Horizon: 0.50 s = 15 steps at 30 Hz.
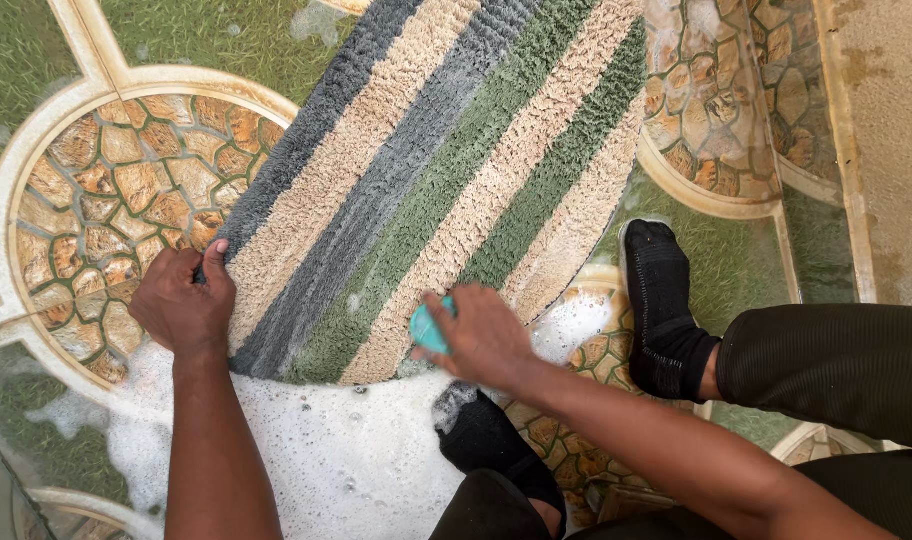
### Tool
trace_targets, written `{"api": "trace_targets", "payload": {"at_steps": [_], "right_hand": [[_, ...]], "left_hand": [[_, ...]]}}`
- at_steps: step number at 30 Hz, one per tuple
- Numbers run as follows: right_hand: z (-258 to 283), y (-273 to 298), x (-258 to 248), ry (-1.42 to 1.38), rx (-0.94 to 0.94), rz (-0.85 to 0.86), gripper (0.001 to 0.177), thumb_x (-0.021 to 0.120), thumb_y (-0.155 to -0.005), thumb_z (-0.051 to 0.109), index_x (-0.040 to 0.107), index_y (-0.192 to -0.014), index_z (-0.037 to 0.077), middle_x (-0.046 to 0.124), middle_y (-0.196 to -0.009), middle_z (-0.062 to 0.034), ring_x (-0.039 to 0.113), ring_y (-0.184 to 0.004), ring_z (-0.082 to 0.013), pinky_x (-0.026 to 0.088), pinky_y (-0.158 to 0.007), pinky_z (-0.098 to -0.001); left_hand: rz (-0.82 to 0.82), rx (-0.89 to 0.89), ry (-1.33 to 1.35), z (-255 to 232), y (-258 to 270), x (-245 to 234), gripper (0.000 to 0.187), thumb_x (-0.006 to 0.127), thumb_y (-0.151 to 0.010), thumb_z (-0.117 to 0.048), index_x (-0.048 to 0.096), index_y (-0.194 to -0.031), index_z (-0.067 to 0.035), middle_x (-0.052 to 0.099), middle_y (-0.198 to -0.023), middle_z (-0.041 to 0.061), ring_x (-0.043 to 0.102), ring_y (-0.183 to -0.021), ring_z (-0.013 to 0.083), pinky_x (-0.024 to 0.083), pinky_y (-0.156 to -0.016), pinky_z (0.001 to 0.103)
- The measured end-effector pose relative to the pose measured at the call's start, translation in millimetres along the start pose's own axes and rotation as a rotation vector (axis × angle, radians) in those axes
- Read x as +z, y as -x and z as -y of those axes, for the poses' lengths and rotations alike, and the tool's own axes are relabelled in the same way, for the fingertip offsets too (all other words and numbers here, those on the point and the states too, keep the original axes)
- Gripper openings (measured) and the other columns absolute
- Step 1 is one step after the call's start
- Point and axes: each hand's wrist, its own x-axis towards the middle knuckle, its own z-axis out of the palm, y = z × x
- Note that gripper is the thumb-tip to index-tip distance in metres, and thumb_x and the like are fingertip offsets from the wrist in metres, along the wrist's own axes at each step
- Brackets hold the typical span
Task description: The person scrubs a small striped rug on a tiled floor using a small blue brush and soapy water.
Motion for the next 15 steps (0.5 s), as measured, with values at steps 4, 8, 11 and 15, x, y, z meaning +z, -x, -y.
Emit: {"api": "trace_targets", "payload": {"at_steps": [4, 8, 11, 15], "right_hand": [[12.9, 5.5, 12.4, 0.153, -0.263, 0.041, 0.080, 0.054, -0.092, 0.070, 0.048, -0.137, 0.005, 0.052, -0.086, -0.0132, 0.051, -0.079, -0.0262, 0.048, -0.063, -0.0402], [-60.6, -16.5, -31.0, 0.271, -0.216, -0.094, 0.082, 0.059, -0.085, 0.068, 0.045, -0.144, 0.012, 0.053, -0.084, -0.0131, 0.052, -0.079, -0.0274, 0.051, -0.056, -0.0383], [-131.2, -33.2, -93.1, 0.343, 0.106, -0.289, 0.089, 0.062, -0.092, 0.067, 0.039, -0.152, 0.005, 0.055, -0.090, -0.0154, 0.053, -0.077, -0.0244, 0.049, -0.051, -0.0365], [-136.0, -33.7, -99.6, 0.317, 0.320, -0.332, 0.085, 0.061, -0.094, 0.075, 0.042, -0.145, 0.009, 0.056, -0.091, -0.0136, 0.053, -0.075, -0.0228, 0.048, -0.055, -0.0365]], "left_hand": [[-0.028, 0.023, 0.002, 0.5, 1.1, -0.4, 0.036, 0.086, -0.097, -0.033, 0.072, -0.074, -0.009, 0.061, -0.072, 0.001, 0.055, -0.058, 0.0198, 0.038, -0.053, 0.036], [-0.054, 0.056, 0.021, 2.4, -0.3, 1.4, 0.035, 0.086, -0.098, -0.032, 0.072, -0.076, -0.009, 0.064, -0.074, 0.001, 0.058, -0.062, 0.0193, 0.040, -0.055, 0.035], [-0.061, 0.052, 0.034, 4.6, 3.4, 4.2, 0.034, 0.085, -0.098, -0.032, 0.072, -0.077, -0.008, 0.064, -0.073, 0.001, 0.059, -0.063, 0.0197, 0.041, -0.056, 0.035], [-0.077, 0.050, 0.011, 4.5, 2.6, 5.0, 0.034, 0.085, -0.098, -0.032, 0.072, -0.076, -0.009, 0.067, -0.080, 0.001, 0.060, -0.062, 0.0182, 0.042, -0.055, 0.034]]}}
